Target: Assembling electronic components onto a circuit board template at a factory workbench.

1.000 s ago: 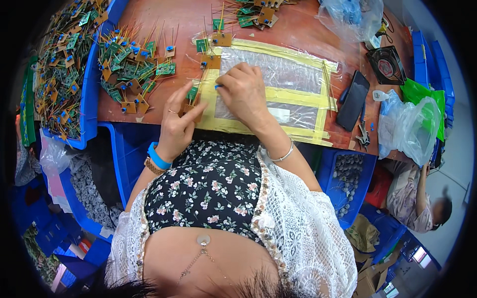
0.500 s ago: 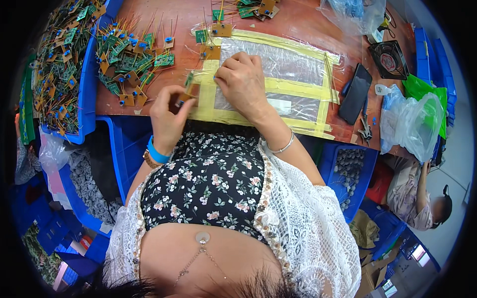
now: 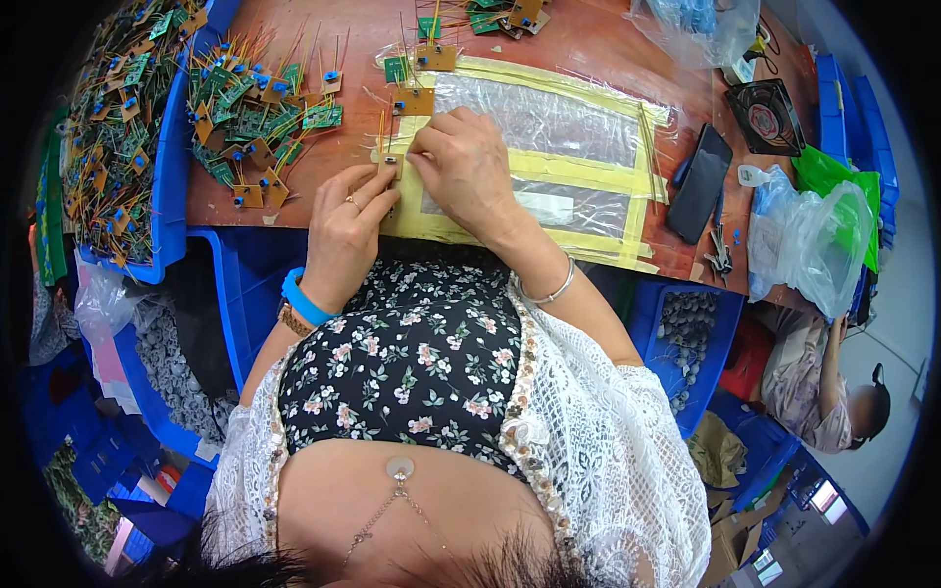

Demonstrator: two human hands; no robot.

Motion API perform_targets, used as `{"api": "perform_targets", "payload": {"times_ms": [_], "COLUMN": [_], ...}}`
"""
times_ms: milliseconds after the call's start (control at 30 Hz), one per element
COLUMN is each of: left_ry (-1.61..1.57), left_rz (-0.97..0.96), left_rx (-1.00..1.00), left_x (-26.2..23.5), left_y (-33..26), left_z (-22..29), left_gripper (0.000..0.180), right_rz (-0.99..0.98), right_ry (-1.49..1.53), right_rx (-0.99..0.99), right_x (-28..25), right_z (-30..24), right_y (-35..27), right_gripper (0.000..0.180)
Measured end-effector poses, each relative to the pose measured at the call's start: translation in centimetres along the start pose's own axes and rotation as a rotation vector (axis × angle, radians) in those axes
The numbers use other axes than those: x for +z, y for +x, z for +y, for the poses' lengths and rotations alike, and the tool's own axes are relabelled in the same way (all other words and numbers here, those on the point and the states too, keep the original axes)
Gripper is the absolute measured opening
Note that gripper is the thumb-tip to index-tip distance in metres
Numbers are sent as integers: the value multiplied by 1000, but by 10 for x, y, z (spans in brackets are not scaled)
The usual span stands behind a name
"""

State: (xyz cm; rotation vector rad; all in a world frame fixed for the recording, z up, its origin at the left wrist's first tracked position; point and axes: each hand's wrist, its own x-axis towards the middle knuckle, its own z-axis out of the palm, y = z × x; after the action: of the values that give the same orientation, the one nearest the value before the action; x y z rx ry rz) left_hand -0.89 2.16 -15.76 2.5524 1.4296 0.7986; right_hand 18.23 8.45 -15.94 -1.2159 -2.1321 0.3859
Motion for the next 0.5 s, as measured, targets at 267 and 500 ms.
{"api": "perform_targets", "payload": {"times_ms": [267,500], "left_ry": [-58,-39], "left_rz": [-24,-23], "left_rx": [-10,-17], "left_x": [3,6], "left_y": [-6,-7], "left_z": [1,4], "left_gripper": [29,29], "right_rz": [-88,-142], "right_ry": [186,120], "right_rx": [96,145], "right_x": [17,16], "right_z": [-10,-11], "right_y": [9,14], "right_gripper": [12,14]}}
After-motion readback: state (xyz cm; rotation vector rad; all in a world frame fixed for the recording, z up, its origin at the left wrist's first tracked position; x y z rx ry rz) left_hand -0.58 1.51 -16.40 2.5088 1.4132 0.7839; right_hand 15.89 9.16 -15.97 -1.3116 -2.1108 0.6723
